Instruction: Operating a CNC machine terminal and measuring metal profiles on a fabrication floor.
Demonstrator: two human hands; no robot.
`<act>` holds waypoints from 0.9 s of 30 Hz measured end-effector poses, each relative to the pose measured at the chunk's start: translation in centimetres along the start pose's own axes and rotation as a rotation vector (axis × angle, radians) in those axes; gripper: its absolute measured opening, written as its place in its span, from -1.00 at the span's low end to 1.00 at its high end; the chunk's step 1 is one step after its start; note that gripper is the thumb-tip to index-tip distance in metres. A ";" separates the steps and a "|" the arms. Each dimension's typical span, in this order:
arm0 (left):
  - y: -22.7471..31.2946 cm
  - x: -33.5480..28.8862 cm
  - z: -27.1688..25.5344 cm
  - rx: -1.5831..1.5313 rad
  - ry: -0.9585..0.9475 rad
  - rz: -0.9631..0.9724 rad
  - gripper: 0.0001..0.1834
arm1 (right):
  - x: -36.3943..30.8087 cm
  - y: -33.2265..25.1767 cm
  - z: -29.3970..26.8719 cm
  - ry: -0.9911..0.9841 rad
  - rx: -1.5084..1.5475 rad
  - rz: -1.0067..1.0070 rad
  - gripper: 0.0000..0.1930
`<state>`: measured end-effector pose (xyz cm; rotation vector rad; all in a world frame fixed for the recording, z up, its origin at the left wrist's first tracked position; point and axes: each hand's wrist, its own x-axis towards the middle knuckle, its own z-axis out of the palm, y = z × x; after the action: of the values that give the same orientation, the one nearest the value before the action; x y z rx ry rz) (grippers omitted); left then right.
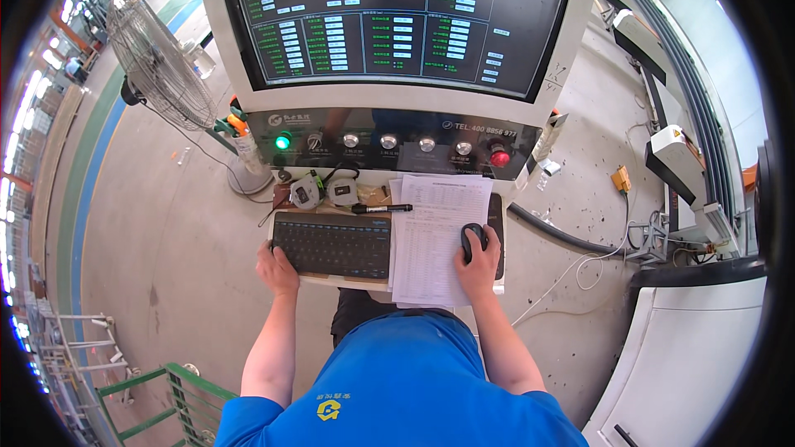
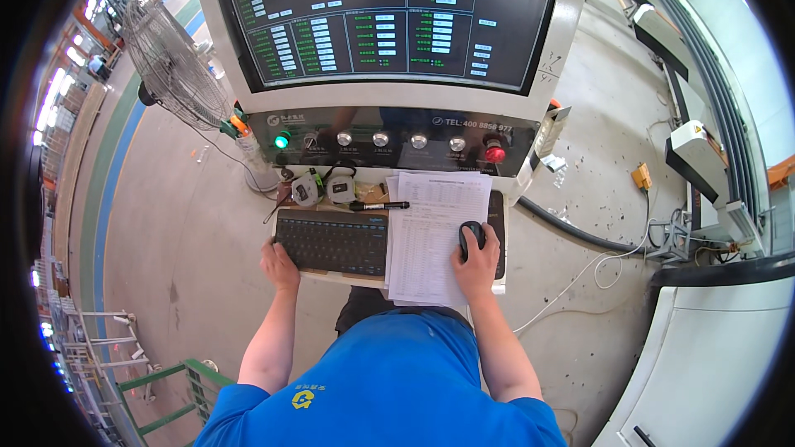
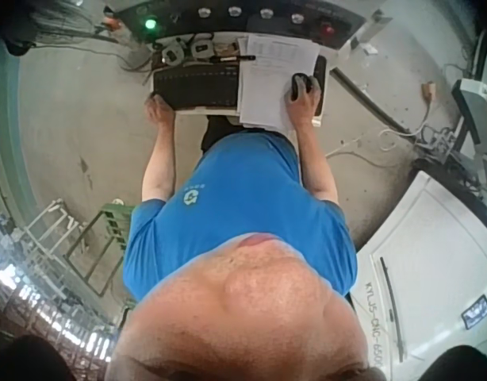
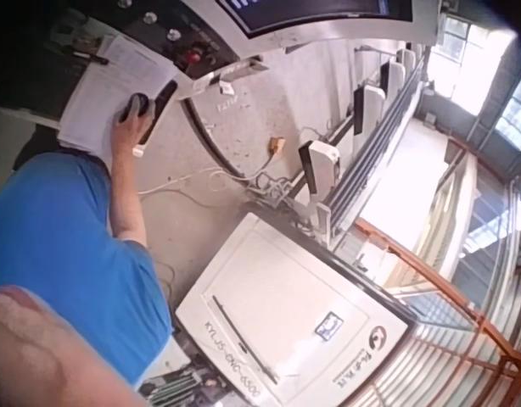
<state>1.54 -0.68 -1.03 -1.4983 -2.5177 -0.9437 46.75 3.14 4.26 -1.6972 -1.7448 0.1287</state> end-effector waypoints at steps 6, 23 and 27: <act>-0.4 -0.1 0.1 0.024 -0.011 0.004 -0.51 | -0.1 0.0 0.0 -0.009 0.006 0.007 -0.52; -0.1 0.1 -0.1 0.030 -0.008 0.020 -0.53 | -0.1 0.0 0.1 -0.013 0.015 0.020 -0.53; -0.2 0.0 -0.1 0.031 -0.013 0.014 -0.52 | -0.1 0.0 0.0 -0.046 0.013 0.030 -0.53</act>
<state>1.36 -0.83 -1.04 -1.5168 -2.5153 -0.8912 46.73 3.01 4.21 -1.7234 -1.7487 0.1931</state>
